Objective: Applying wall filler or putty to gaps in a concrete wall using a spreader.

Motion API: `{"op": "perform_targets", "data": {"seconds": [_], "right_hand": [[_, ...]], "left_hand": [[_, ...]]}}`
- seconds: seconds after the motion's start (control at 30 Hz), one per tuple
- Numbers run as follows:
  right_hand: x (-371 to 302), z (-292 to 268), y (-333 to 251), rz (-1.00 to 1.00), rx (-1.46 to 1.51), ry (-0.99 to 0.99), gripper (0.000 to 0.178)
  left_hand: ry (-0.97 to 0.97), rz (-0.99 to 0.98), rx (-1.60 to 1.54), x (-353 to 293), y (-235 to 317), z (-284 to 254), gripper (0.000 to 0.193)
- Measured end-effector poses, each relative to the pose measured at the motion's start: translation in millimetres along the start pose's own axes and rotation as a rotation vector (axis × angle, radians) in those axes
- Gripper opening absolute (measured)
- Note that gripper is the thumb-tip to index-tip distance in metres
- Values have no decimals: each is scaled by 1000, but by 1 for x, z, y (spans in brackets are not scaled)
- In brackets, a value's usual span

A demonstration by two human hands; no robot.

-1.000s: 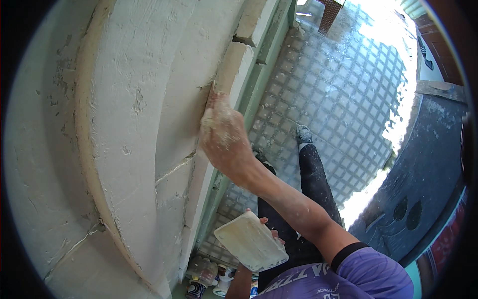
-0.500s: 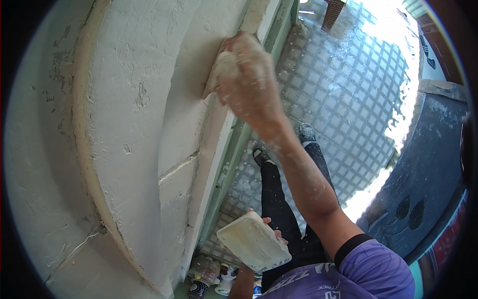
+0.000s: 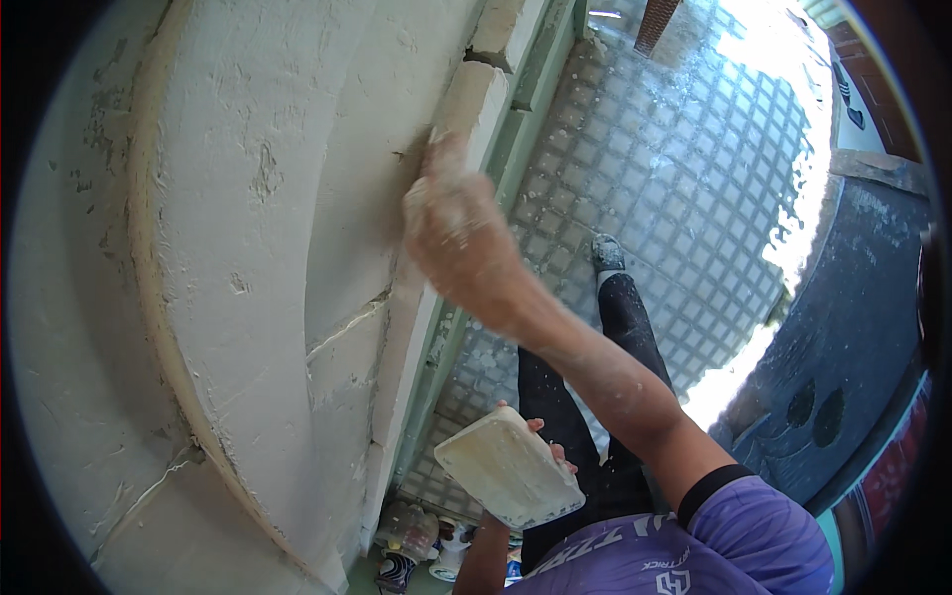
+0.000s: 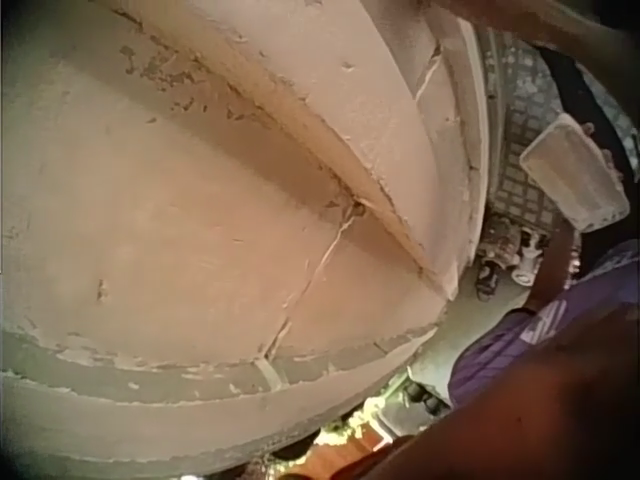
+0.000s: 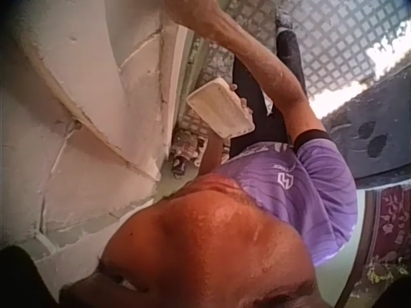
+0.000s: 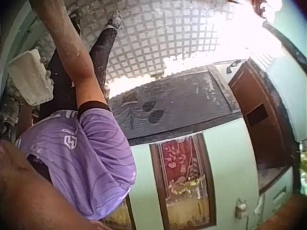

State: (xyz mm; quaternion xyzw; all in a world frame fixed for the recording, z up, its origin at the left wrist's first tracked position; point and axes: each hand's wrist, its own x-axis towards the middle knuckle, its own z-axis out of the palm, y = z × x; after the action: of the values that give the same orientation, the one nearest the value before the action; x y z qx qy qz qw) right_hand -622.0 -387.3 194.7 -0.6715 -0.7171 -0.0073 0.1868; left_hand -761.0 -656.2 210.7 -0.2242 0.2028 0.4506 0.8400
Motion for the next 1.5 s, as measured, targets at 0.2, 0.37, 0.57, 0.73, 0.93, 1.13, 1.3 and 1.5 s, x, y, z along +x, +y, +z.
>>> {"op": "perform_targets", "data": {"seconds": [0.2, 0.37, 0.57, 0.73, 0.93, 1.13, 1.3, 1.5], "right_hand": [[-21, 6, -16, 166, 647, -2, 28], [-17, 2, -18, 178, 649, 8, 27], [-3, -35, 20, 305, 776, 358, 9], [16, -9, 30, 651, 1038, 350, 17], [-20, -25, -28, 182, 593, 144, 35], [-5, -33, 17, 540, 982, 372, 20], [61, -6, 48, 21, 65, 237, 18], [35, -47, 82, 222, 613, 119, 12]], "left_hand": [[-5, 12, 45, 1, 1, -2, 75], [41, 4, 29, -3, 2, 4, 76], [-34, 30, 62, -11, 6, -2, 79], [-22, 31, 81, -15, 7, -9, 81], [21, 39, 35, -24, 13, -30, 84], [-26, 49, 75, -17, 11, -14, 91], [-21, 37, 64, -15, 11, -16, 93], [-41, 27, 58, -12, 13, -9, 87]]}}
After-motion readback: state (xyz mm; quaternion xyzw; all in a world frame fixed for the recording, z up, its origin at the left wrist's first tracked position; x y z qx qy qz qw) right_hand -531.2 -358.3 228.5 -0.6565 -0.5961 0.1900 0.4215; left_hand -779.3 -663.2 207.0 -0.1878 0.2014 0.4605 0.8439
